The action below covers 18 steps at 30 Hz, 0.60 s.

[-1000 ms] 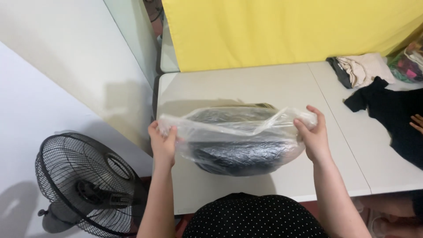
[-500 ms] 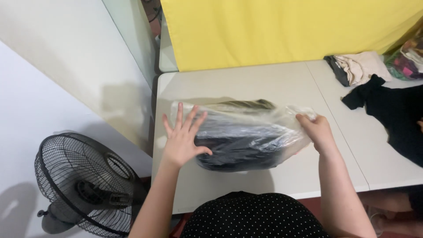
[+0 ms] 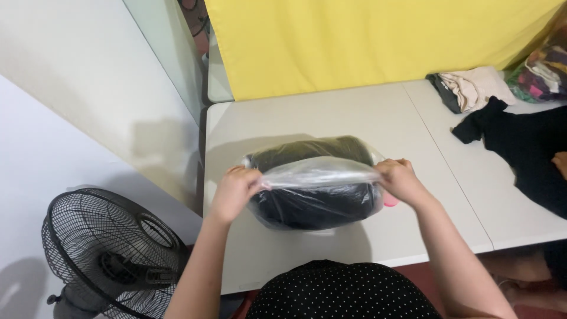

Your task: The person folds various pieces of clothing, including a green shirt, beige pants, and black garments, and places them into a clear plastic bag on a white table. The person then sprays the contents of the bag with a spray bottle and seals the bag.

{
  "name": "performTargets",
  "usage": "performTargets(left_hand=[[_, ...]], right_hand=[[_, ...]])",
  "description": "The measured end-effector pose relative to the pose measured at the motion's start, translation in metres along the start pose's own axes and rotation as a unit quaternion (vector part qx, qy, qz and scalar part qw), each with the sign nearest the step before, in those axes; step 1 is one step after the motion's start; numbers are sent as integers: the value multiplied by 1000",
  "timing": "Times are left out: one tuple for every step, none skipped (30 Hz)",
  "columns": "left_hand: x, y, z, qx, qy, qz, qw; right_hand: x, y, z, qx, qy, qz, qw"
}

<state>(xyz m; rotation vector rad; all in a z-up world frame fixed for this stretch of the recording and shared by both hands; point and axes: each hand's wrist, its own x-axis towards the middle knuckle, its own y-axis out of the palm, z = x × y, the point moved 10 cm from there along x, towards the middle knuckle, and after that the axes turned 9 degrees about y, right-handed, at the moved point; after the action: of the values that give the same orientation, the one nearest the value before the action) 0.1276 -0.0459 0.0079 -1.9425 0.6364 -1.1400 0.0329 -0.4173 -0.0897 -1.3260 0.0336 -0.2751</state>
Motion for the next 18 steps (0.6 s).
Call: performTargets(left_hand=[[-1, 7, 11, -2, 0, 1, 1000], [-7, 23, 38, -128, -88, 15, 988], [-17, 41, 61, -250, -176, 28, 952], [-17, 49, 69, -252, -177, 29, 951], [-18, 59, 82, -269, -206, 38, 940], [-19, 69, 94, -286, -235, 48, 928], [-18, 78, 101, -285, -235, 46, 928], [-21, 86, 115, -289, -275, 26, 917], [-25, 95, 128, -293, -313, 6, 903], [-27, 106, 139, -294, -313, 5, 903], [-33, 114, 156, -281, -341, -29, 897], [-39, 122, 173, -268, -369, -63, 888], [-33, 106, 149, -270, -370, -61, 887], [-25, 76, 124, -170, -353, -72, 917], [-17, 45, 99, -66, -333, -83, 937], [-18, 43, 86, -66, -334, -83, 937], [-2, 14, 46, 95, -183, -142, 968], [4, -2, -5, 252, -23, -194, 948]], right_hand=[[-2, -13, 6, 0, 2, 2, 1000], [-3, -19, 4, 163, 44, 53, 984], [-6, -24, 6, 321, 85, 103, 938], [-3, -22, 1, 320, 86, 105, 938], [2, -17, -2, 393, 101, 136, 904], [7, -12, -5, 462, 114, 166, 864], [14, -13, -3, 462, 112, 166, 864], [19, -11, 0, 504, 121, 188, 834], [23, -9, 2, 544, 131, 209, 802], [30, -4, 3, 543, 130, 209, 803], [36, -1, -6, 510, 158, 180, 826], [42, 2, -15, 476, 185, 150, 847], [46, 3, -14, 475, 188, 151, 846], [47, 10, -17, 427, 215, 179, 860], [49, 17, -18, 378, 239, 207, 870], [55, 21, -23, 377, 239, 208, 870], [60, 26, -32, 299, 247, 212, 897], [65, 30, -40, 219, 253, 214, 918]])
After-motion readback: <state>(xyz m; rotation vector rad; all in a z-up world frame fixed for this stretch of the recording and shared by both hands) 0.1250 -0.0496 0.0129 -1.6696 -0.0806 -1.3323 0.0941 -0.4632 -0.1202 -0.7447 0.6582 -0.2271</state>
